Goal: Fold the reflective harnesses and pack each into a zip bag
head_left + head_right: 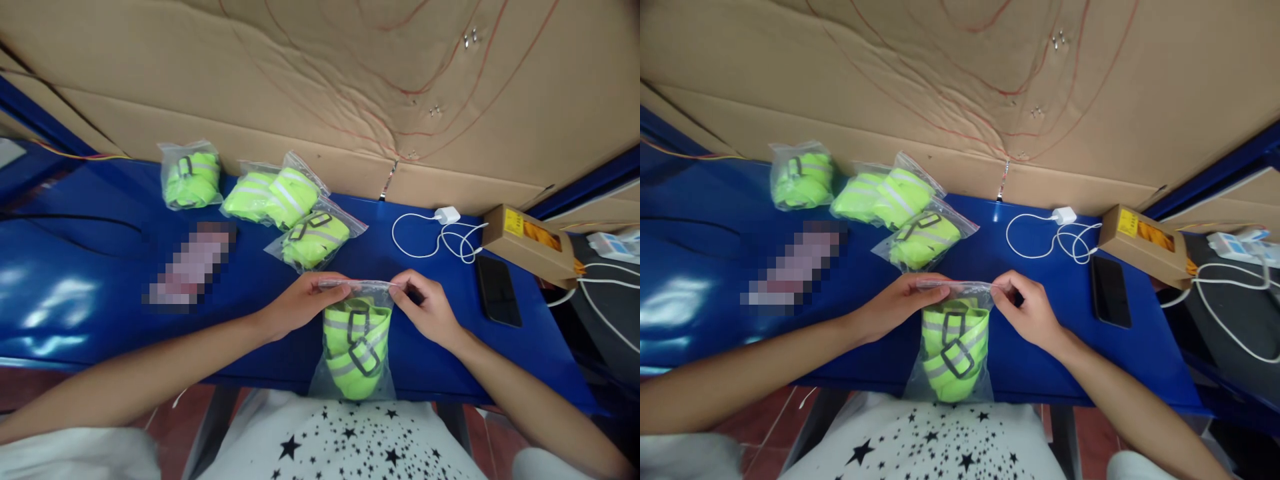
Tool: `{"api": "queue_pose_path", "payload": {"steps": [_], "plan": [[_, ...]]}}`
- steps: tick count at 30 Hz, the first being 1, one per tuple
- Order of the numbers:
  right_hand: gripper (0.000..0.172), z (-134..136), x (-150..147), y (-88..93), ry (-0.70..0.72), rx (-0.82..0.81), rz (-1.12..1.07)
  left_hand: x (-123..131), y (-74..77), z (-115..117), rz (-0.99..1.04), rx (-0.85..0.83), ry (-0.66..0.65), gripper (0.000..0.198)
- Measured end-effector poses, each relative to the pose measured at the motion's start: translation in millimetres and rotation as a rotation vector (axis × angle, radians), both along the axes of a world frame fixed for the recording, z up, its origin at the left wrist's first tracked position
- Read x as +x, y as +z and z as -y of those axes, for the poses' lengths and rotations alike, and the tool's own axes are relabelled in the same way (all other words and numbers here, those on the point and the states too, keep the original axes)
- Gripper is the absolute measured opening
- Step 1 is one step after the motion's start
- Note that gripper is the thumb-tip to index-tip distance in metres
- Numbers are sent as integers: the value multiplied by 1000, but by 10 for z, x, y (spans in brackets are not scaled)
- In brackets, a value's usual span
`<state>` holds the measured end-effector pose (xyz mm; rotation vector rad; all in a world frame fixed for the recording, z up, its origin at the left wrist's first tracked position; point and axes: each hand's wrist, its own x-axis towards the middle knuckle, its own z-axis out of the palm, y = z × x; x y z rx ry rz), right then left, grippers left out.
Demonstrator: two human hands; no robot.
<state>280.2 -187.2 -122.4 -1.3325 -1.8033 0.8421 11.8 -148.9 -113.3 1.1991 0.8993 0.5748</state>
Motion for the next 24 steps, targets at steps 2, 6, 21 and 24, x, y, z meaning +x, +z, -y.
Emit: {"api": "queue_pose_path", "payload": {"steps": [2, 6, 21, 24], "plan": [[17, 2, 4, 5, 1, 18, 13, -1, 11, -1, 10, -36, 0, 39], [15, 4, 1, 24, 14, 55, 31, -9, 28, -8, 13, -55, -2, 40], [11, 6, 10, 24, 105, 121, 146, -5, 50, -8, -13, -59, 11, 39], [11, 27, -2, 40, 122, 137, 165, 1, 67, -1, 6, -65, 21, 38]]}}
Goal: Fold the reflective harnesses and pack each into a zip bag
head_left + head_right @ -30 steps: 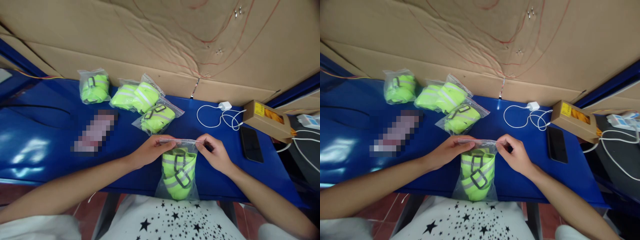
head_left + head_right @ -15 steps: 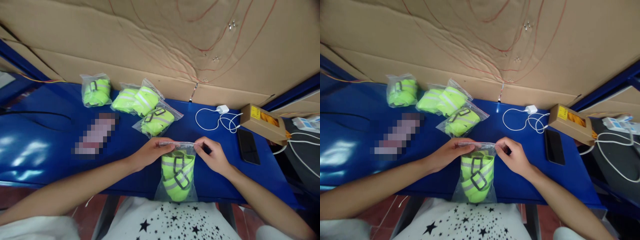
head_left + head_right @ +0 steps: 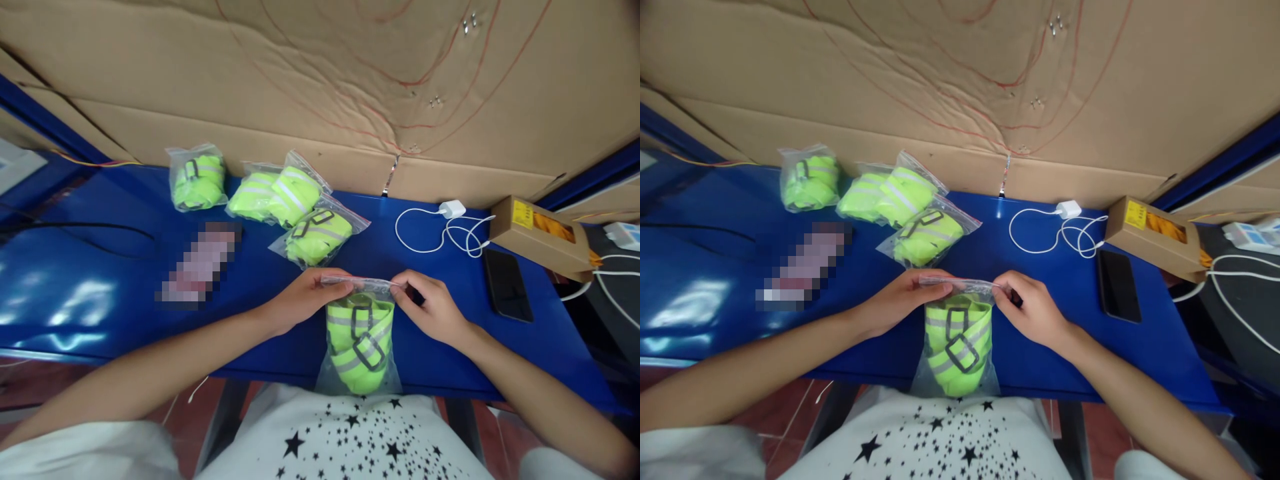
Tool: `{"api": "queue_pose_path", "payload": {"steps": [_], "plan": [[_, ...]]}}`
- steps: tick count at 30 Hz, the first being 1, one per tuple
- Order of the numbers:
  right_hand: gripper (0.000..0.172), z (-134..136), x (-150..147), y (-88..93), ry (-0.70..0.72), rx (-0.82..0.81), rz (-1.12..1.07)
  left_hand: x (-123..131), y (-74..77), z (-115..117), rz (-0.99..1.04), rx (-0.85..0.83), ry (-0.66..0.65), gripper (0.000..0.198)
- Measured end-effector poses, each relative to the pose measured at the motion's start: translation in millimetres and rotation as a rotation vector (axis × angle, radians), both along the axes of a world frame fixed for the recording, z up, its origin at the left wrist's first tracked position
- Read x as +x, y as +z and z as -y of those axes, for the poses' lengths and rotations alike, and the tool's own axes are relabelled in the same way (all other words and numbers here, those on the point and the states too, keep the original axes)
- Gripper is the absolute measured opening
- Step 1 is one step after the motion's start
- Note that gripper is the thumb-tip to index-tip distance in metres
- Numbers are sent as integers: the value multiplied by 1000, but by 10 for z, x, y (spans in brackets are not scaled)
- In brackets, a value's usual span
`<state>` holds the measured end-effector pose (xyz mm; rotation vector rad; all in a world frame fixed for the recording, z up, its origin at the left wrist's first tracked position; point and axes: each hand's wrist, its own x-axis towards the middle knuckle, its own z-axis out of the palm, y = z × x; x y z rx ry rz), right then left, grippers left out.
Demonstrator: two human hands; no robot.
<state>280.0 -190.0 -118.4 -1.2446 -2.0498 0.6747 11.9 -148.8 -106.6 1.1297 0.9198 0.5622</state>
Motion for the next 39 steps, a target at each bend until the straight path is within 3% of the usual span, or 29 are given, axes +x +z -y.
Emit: {"api": "queue_pose_path", "payload": {"steps": [16, 20, 25, 39], "plan": [[12, 36, -13, 18, 104, 16, 112, 12, 27, -5, 9, -9, -5, 31], [14, 44, -27, 23, 62, 9, 101, 3, 9, -16, 8, -1, -1, 31], [21, 46, -51, 24, -36, -113, -41, -20, -15, -14, -17, 32, -12, 32], [17, 48, -24, 3, -1, -90, -40, -23, -29, -9, -11, 37, -15, 30]]}}
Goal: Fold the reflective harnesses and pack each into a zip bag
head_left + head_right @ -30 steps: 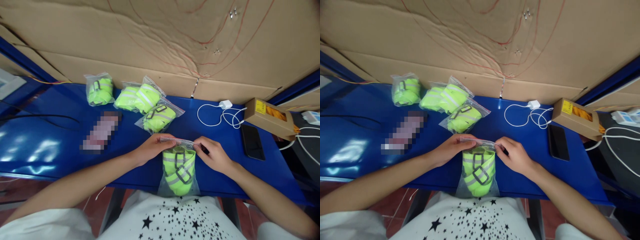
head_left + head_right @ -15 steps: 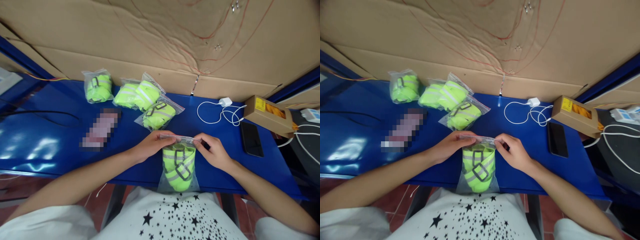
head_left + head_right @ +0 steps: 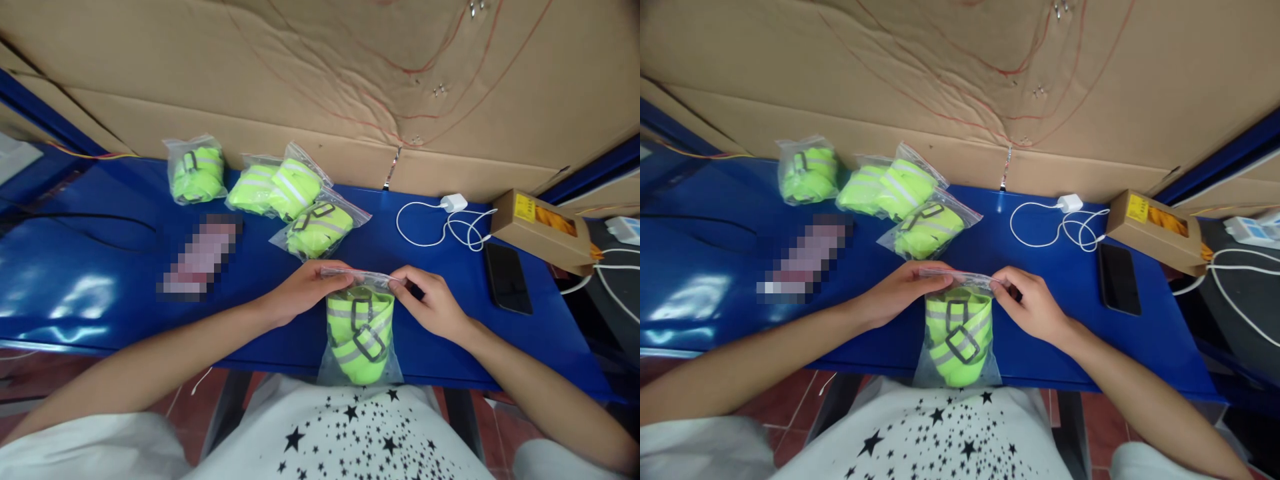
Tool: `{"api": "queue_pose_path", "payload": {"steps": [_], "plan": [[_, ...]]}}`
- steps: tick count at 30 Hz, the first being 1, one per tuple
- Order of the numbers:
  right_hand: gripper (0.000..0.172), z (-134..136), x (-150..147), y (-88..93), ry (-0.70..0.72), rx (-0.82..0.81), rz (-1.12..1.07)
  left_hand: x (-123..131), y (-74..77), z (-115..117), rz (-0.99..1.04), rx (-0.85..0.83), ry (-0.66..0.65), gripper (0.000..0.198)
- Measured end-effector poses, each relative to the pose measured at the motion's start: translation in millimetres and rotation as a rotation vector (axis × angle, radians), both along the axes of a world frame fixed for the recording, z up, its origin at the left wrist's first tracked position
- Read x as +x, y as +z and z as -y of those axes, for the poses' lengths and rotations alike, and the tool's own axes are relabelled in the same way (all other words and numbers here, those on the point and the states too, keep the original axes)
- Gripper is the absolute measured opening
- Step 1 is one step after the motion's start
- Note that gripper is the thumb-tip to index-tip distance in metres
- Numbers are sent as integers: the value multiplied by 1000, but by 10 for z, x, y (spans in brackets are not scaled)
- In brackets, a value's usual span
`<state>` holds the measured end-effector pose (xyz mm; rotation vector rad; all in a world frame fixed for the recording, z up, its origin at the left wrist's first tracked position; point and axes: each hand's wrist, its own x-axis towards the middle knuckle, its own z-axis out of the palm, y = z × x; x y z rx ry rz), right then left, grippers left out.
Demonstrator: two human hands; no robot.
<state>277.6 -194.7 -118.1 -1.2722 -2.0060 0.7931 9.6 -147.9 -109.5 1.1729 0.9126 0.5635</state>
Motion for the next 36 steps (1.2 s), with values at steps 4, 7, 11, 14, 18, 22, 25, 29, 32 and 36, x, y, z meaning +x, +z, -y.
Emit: {"api": "queue_pose_path", "payload": {"steps": [4, 7, 11, 14, 18, 22, 25, 29, 32, 36], "plan": [[17, 4, 0, 7, 1, 6, 4, 0, 9, 8, -7, 5, 1, 30], [23, -4, -10, 10, -26, -64, -34, 3, 20, 16, -11, 1, 12, 31], [31, -35, -39, 17, -88, -256, -254, -5, 6, 16, 3, -3, 1, 33], [36, -58, -60, 25, -160, -376, -416, -17, -28, 2, 80, -46, -10, 37], [36, -66, -54, 28, -251, -356, -511, -20, -55, -16, 153, -75, 13, 39], [34, -57, -29, 25, -241, -251, -372, -20, -15, -1, 57, 51, 16, 39], [28, -37, -31, 19, -129, -269, -287, -29, 33, 18, -70, 222, -21, 36], [23, 5, -49, 21, -75, -226, -237, -21, 50, 28, -115, 244, -87, 34], [22, 20, -45, 48, -66, -169, -177, 0, 19, 34, -65, 189, -80, 33], [17, 8, -22, 90, -14, -200, -126, 16, -40, 40, 1, 134, -15, 28]]}}
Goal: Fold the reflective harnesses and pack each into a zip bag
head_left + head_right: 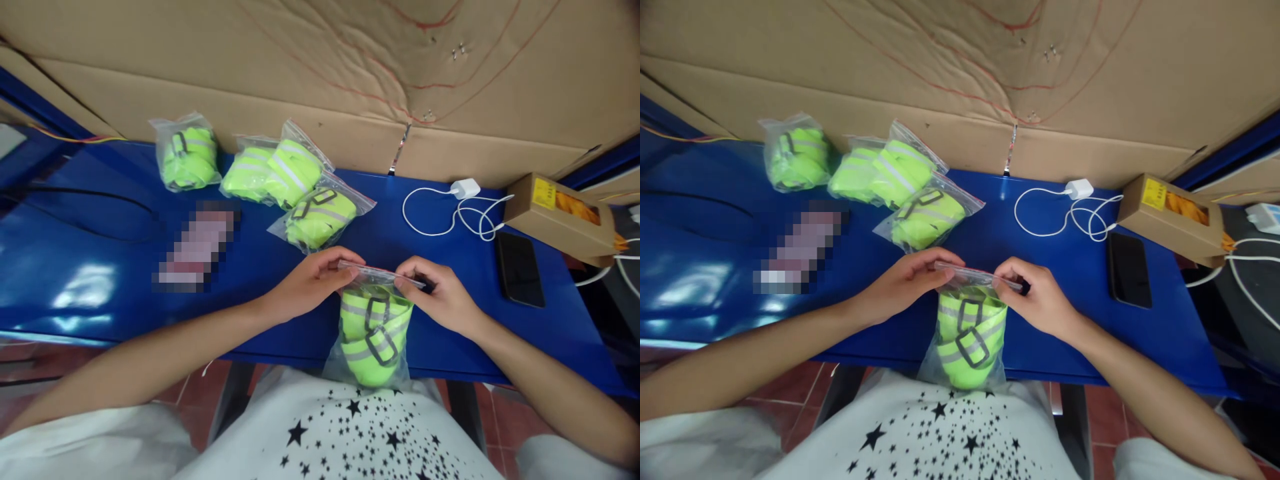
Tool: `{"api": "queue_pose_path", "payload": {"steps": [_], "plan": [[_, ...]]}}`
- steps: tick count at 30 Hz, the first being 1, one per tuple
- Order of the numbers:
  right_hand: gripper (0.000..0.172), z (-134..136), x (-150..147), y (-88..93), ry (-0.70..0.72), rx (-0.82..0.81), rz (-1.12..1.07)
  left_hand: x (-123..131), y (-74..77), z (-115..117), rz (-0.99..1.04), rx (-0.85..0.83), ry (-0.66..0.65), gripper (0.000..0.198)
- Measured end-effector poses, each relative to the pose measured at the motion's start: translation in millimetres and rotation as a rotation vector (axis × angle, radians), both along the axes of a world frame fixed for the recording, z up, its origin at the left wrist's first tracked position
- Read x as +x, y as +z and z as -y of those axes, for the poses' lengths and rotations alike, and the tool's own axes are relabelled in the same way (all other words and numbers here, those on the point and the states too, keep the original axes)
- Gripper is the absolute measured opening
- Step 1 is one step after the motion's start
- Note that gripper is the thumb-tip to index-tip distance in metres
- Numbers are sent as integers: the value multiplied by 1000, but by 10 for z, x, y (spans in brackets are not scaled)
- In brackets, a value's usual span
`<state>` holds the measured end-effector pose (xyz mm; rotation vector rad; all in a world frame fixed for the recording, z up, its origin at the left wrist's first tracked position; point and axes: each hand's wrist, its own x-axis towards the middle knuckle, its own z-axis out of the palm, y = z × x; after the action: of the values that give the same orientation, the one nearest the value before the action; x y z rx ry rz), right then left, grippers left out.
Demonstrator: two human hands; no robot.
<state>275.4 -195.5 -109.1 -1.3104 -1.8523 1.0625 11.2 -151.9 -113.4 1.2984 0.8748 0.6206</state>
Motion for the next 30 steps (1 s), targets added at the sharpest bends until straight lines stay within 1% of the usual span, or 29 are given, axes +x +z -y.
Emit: {"api": "queue_pose_path", "payload": {"steps": [3, 8, 12, 16, 22, 26, 30], "plan": [[24, -9, 10, 13, 48, -79, -13, 1, -28, -4, 47, -61, 46, 30], [29, 9, -20, 15, 43, -140, -41, 2, -5, 16, 88, -79, 45, 31], [27, 48, -52, 18, 25, -100, -52, -1, 31, 38, 104, -81, 34, 32], [24, 51, -40, 3, 23, -30, 11, 4, 26, 6, 98, -84, 16, 33], [26, 0, 0, -18, 66, -38, 29, 13, 36, -26, 39, -91, 13, 33], [29, -3, -5, -10, 68, -59, 57, 7, 71, -2, 29, -93, -3, 31], [31, 1, -11, -13, 63, -86, 67, 3, 75, 0, 27, -78, -5, 30]]}}
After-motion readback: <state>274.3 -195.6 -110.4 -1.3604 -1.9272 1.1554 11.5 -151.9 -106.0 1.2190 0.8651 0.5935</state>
